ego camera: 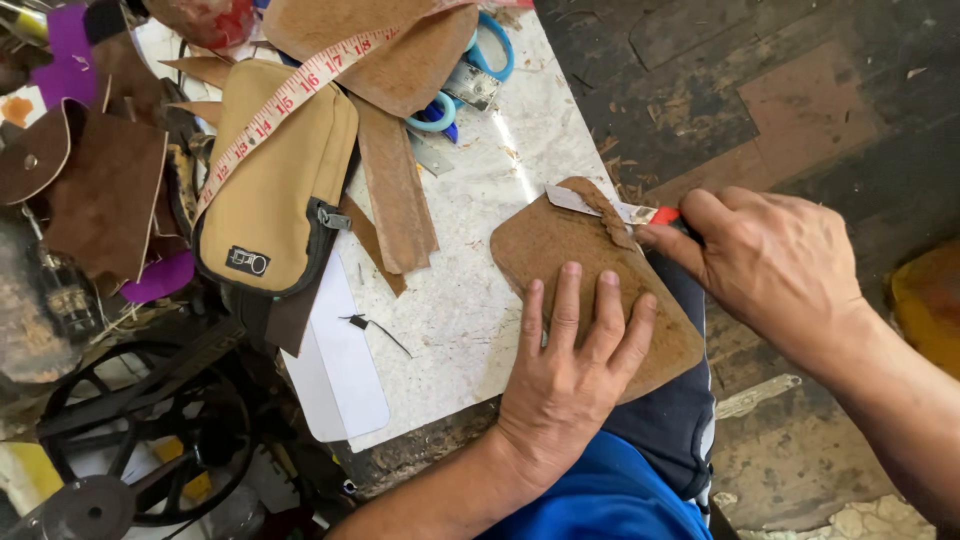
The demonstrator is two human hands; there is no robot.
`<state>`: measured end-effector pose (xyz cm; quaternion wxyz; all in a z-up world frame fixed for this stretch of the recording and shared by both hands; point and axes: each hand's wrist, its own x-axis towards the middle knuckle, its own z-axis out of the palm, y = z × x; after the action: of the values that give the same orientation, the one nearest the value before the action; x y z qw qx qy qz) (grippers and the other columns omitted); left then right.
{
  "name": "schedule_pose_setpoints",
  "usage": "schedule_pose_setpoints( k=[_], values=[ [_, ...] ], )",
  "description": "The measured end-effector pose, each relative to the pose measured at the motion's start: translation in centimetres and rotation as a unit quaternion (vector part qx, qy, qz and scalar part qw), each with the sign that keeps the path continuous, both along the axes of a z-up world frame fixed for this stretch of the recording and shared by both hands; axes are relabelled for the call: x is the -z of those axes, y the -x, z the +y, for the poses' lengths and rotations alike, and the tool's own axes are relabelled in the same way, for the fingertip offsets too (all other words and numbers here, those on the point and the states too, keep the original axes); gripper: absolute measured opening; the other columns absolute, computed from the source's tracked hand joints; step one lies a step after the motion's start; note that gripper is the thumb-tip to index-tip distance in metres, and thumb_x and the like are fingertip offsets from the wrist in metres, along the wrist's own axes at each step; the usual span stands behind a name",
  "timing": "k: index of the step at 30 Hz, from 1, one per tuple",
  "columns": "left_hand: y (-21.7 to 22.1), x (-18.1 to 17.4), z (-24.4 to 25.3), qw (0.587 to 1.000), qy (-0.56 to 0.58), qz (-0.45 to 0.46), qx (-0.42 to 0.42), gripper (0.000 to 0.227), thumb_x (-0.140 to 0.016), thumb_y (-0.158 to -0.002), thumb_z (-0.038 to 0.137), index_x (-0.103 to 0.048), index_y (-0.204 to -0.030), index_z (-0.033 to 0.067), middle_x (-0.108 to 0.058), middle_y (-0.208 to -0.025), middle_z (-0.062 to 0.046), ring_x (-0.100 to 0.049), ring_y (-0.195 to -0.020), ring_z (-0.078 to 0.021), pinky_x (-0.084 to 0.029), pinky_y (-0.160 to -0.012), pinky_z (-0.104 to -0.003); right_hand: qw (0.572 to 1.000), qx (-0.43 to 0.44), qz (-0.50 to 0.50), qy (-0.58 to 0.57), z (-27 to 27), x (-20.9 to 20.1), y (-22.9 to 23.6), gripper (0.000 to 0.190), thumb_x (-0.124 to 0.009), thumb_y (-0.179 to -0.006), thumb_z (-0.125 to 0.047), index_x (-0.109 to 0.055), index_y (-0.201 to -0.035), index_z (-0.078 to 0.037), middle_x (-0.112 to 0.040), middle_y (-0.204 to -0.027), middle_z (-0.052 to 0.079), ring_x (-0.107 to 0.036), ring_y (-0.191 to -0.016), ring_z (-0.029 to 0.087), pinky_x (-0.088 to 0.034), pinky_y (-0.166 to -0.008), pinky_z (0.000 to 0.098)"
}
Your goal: The person uses a utility knife to scrape the surface of a rectangular piece of brown leather on a workbench. They repeatedly scrape the same area, occasionally pausing to adjust the blade or reposition the leather.
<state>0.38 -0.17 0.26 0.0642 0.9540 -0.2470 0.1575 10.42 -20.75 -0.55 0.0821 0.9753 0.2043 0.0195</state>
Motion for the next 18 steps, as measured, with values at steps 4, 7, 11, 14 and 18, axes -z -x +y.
schedule_pose_setpoints(
  k=[4, 7, 11, 14, 18],
  values=[
    [-0.1, -0.1, 0.1, 1.000, -0.010, 0.007, 0.007, 0.034, -0.045, -0.111, 0.012, -0.055, -0.143, 0.0147, -0.061, -0.139, -0.017, -0.058, -0.133, -0.0475, -0.047, -0.111, -0.064, 0.999, -0.019, 0.020, -0.027, 1.4, -1.3, -1.5, 0.056, -0.051, -0.113, -0.069, -0.058, -0.085, -0.021, -0.061, -0.069, -0.006, -0.066, -0.060, 0.019, -0.049, -0.050, 0.0366],
    [0.0, -0.1, 0.0, 1.000, -0.012, 0.005, -0.003, 0.033, -0.047, -0.110, 0.015, -0.057, -0.142, 0.0171, -0.060, -0.140, -0.015, -0.057, -0.133, -0.0468, -0.046, -0.111, -0.064, 0.999, -0.015, 0.029, -0.026, 1.4, -1.2, -1.7, 0.062, -0.046, -0.109, -0.074, -0.055, -0.083, -0.019, -0.058, -0.070, -0.002, -0.065, -0.062, 0.027, -0.050, -0.050, 0.0414],
    [0.0, -0.1, 0.0, 1.000, 0.003, 0.012, -0.001, 0.032, -0.048, -0.111, 0.014, -0.056, -0.141, 0.0155, -0.060, -0.140, -0.017, -0.057, -0.134, -0.0476, -0.046, -0.111, -0.064, 1.000, -0.023, -0.003, 0.016, 0.5, -1.3, -1.0, 0.052, -0.050, -0.112, -0.071, -0.058, -0.087, -0.025, -0.064, -0.073, -0.005, -0.071, -0.070, 0.021, -0.052, -0.054, 0.0364],
    [-0.2, -0.2, 0.0, 1.000, 0.013, 0.007, -0.002, 0.029, -0.053, -0.111, 0.014, -0.058, -0.139, 0.0153, -0.062, -0.138, -0.017, -0.059, -0.132, -0.0473, -0.047, -0.111, -0.064, 0.999, -0.027, 0.005, 0.022, 1.1, -1.5, -1.7, 0.055, -0.051, -0.114, -0.070, -0.055, -0.084, -0.024, -0.060, -0.070, -0.007, -0.067, -0.065, 0.018, -0.049, -0.051, 0.0348],
    [-0.3, -0.2, -0.1, 1.000, 0.025, 0.004, 0.003, 0.028, -0.051, -0.110, 0.013, -0.060, -0.137, 0.0141, -0.061, -0.137, -0.017, -0.057, -0.132, -0.0479, -0.047, -0.110, -0.064, 1.000, -0.027, 0.011, -0.010, 1.2, -0.9, -2.6, 0.059, -0.049, -0.112, -0.073, -0.056, -0.084, -0.022, -0.058, -0.067, -0.003, -0.065, -0.062, 0.026, -0.045, -0.047, 0.0406]
  ],
)
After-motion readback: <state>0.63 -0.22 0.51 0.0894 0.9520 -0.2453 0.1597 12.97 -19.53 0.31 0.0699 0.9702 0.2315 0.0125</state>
